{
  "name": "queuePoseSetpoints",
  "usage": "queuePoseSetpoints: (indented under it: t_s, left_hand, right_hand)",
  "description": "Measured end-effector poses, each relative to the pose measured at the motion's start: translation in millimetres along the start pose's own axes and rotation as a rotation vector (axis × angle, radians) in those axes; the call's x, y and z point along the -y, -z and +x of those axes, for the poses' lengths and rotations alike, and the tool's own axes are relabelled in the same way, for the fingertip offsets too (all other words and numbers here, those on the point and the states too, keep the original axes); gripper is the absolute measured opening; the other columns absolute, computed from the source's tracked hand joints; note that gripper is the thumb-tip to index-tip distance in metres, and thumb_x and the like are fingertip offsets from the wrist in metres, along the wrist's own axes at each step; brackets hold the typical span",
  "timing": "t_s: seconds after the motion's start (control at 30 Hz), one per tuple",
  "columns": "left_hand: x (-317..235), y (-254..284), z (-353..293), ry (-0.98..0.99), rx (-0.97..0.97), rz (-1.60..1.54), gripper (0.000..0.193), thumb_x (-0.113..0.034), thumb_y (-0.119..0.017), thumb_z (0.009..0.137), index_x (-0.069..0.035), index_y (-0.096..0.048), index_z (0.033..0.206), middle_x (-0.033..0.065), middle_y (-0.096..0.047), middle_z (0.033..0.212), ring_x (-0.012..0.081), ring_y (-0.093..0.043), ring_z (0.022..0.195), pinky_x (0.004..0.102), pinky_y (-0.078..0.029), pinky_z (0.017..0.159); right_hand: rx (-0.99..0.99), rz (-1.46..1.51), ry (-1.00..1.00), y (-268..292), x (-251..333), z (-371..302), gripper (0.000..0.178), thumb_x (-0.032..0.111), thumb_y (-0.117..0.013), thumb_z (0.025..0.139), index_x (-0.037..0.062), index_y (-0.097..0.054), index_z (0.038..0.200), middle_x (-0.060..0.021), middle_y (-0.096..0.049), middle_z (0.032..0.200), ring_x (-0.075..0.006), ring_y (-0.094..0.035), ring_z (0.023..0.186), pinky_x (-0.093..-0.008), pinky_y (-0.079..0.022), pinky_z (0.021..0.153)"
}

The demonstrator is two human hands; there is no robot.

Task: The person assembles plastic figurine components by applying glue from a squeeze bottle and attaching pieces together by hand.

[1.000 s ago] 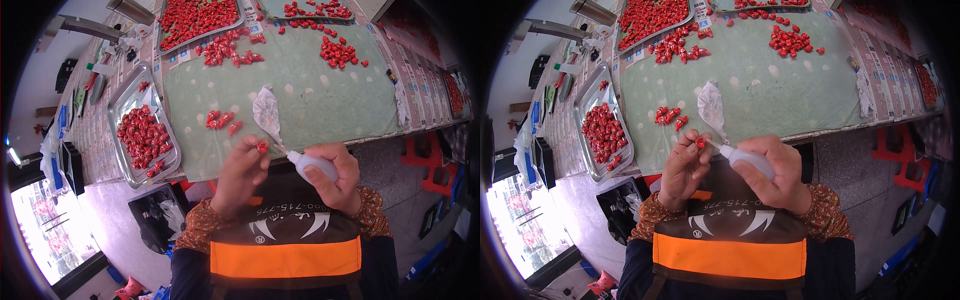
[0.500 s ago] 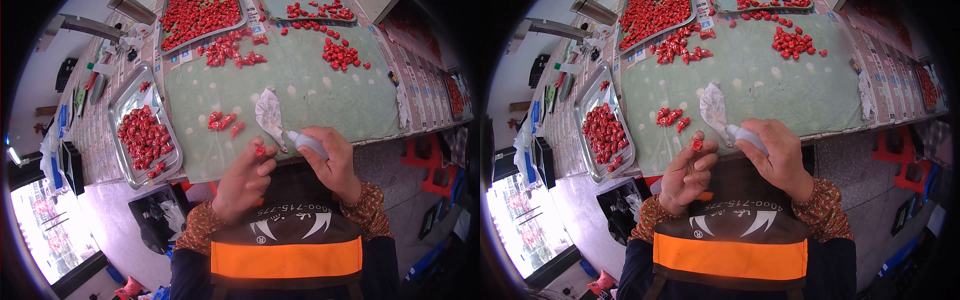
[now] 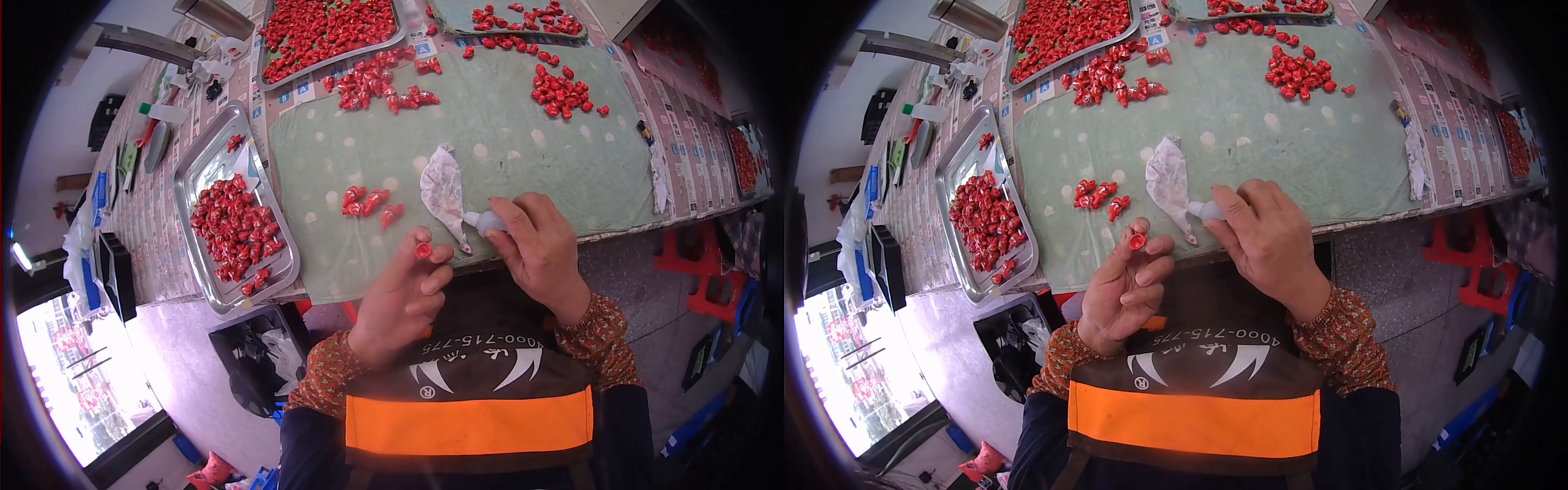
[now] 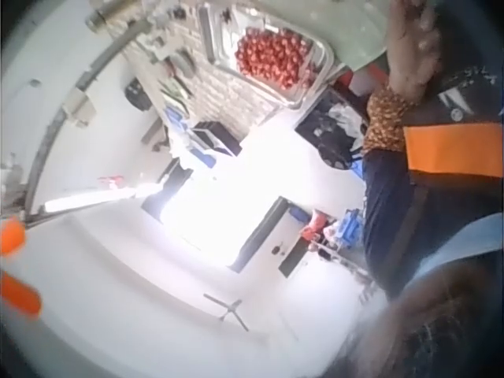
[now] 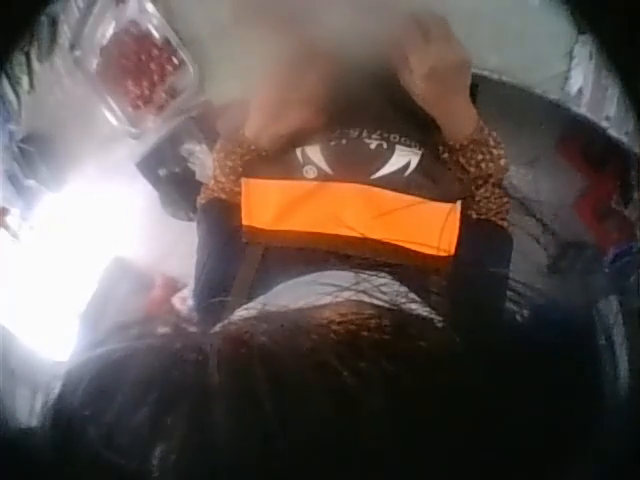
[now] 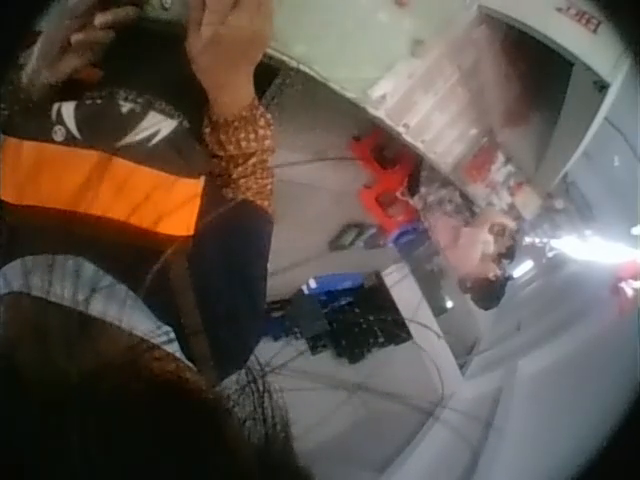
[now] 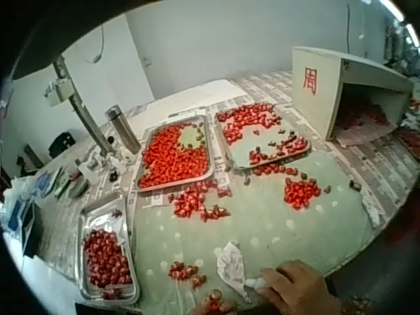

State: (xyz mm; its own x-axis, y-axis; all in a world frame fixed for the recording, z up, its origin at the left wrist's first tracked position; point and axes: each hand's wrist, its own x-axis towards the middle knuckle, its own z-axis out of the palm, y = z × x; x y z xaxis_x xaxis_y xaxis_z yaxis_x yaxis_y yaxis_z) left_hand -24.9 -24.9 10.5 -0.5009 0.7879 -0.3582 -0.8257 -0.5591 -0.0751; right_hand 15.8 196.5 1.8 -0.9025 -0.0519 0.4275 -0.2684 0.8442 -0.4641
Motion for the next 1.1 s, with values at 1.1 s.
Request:
queuePoseSetpoints:
  t_s: [1.1]
  left_hand:
    - [1.7,-10.7,2.2,-0.08,-0.194,0.401,0.017,-0.034,-0.045,0.104,-0.017,-0.047,0.104,-0.0034,-0.043,0.092,0.0055,-0.038,0.071,0.0169,-0.031,0.051]
  right_hand:
    - [-0.168,-0.342,-0.117,31.2,-117.0,57.1,0.017,0.002,-0.065,0.081,0.0106,-0.064,0.096,-0.0068,-0.061,0.095,-0.028,-0.06,0.09,-0.0387,-0.05,0.075]
